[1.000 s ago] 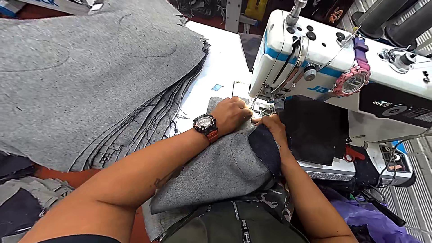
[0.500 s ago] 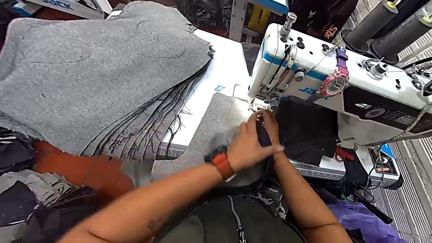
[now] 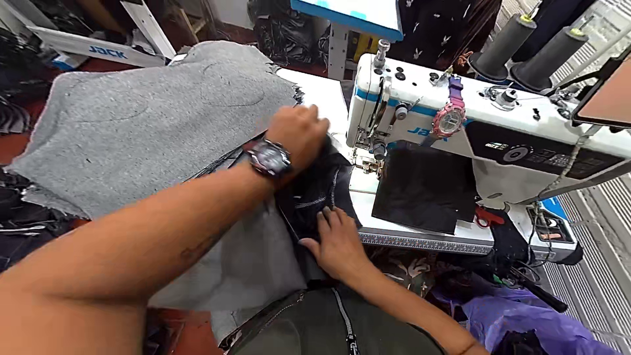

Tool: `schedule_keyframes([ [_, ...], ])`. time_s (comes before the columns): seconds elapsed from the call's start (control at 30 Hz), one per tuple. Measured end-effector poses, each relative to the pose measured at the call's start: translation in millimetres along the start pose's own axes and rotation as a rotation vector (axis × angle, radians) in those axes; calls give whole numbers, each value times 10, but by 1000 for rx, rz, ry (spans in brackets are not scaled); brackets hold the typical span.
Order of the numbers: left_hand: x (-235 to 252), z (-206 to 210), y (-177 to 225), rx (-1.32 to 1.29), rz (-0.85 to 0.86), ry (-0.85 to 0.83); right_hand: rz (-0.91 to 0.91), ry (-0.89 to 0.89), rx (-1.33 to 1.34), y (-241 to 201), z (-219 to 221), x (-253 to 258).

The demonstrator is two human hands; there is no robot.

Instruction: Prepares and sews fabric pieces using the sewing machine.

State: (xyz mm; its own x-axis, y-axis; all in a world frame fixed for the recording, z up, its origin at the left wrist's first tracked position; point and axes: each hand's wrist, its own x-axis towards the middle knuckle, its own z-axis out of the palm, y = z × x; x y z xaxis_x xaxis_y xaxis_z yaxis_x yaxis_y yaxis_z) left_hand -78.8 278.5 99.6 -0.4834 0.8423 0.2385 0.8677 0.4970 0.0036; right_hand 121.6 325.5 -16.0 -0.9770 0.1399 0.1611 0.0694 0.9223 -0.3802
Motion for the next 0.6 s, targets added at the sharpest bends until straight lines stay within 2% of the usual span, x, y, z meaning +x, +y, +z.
schedule_keyframes([
  [0.07,-78,40,465,47,244,89,-63,36,53,-29,59,-10],
  [0.13,-389,325,792,-29,339,7,-174,98,113,66,108,-119],
  [0.2,-658,670,791,-121,328,-75,-308,80,149,226,191,-293],
  [0.3,-837,887,499,-245,388,4,-422,152,237,432,300,-514],
  [0.43,-958,958,324,-345,432,96,-289,444,157,521,146,-548],
  [0.5,-974,954,342,-419,328,152,-175,462,62,557,107,-459],
  [0.6,-921,888,345,-463,189,204,-135,491,-28,639,192,-300],
])
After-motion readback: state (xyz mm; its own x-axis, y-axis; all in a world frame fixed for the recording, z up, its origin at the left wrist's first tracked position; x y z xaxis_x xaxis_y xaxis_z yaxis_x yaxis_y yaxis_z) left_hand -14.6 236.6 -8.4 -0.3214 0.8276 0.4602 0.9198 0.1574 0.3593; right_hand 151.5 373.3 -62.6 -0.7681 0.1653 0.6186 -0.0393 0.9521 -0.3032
